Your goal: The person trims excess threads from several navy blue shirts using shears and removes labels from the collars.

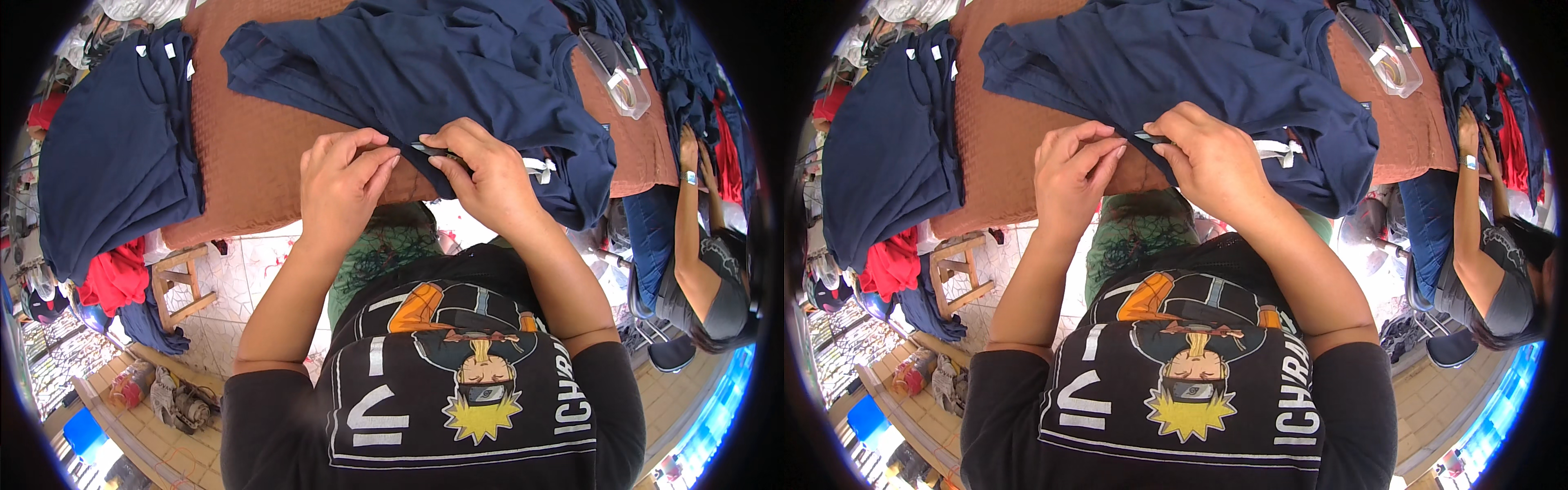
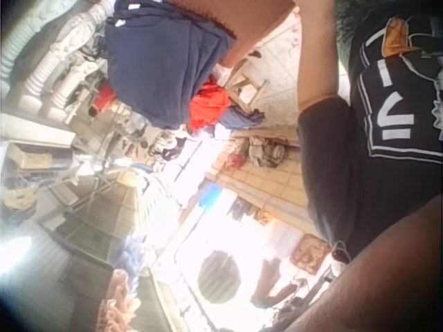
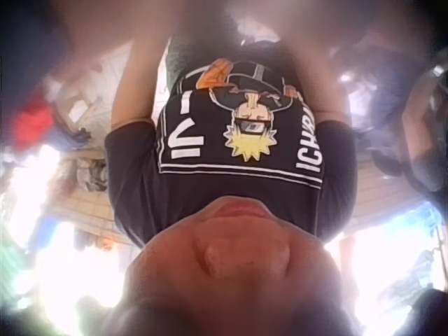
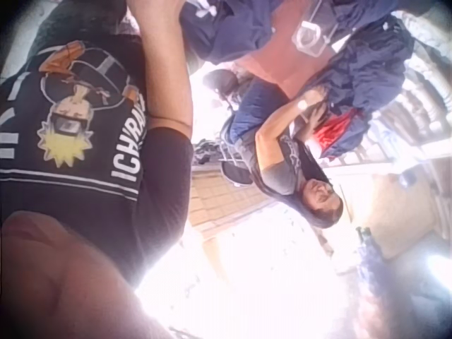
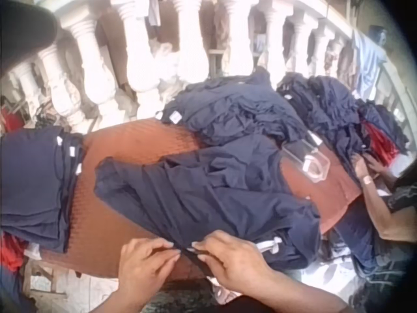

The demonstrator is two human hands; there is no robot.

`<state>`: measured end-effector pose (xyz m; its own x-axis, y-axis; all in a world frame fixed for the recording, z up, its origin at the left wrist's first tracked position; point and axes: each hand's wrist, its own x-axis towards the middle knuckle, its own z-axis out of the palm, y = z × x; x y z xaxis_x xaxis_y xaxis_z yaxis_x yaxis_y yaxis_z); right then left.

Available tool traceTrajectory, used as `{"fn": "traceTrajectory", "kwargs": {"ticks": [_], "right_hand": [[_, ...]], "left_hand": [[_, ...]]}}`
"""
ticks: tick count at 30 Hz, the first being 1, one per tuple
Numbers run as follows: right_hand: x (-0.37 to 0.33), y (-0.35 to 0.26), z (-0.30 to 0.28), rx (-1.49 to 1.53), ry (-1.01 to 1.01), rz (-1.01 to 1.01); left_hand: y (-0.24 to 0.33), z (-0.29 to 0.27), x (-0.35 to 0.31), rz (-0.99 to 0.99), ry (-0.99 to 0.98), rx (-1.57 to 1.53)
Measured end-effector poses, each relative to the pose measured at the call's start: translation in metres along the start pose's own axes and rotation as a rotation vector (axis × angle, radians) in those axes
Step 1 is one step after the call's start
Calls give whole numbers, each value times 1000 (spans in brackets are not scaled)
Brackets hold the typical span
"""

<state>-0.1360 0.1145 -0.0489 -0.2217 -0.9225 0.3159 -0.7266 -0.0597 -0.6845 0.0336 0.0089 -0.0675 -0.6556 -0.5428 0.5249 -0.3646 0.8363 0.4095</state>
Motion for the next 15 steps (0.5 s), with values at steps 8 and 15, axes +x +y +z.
{"fn": "traceTrajectory", "kwargs": {"ticks": [8,15], "right_hand": [[2,-3,3,-81,-14,-25],[6,-2,5,-94,-12,-58]], "left_hand": [[4,-1,-2,-21,14,-44],[4,-1,-2,1,17,-47]]}}
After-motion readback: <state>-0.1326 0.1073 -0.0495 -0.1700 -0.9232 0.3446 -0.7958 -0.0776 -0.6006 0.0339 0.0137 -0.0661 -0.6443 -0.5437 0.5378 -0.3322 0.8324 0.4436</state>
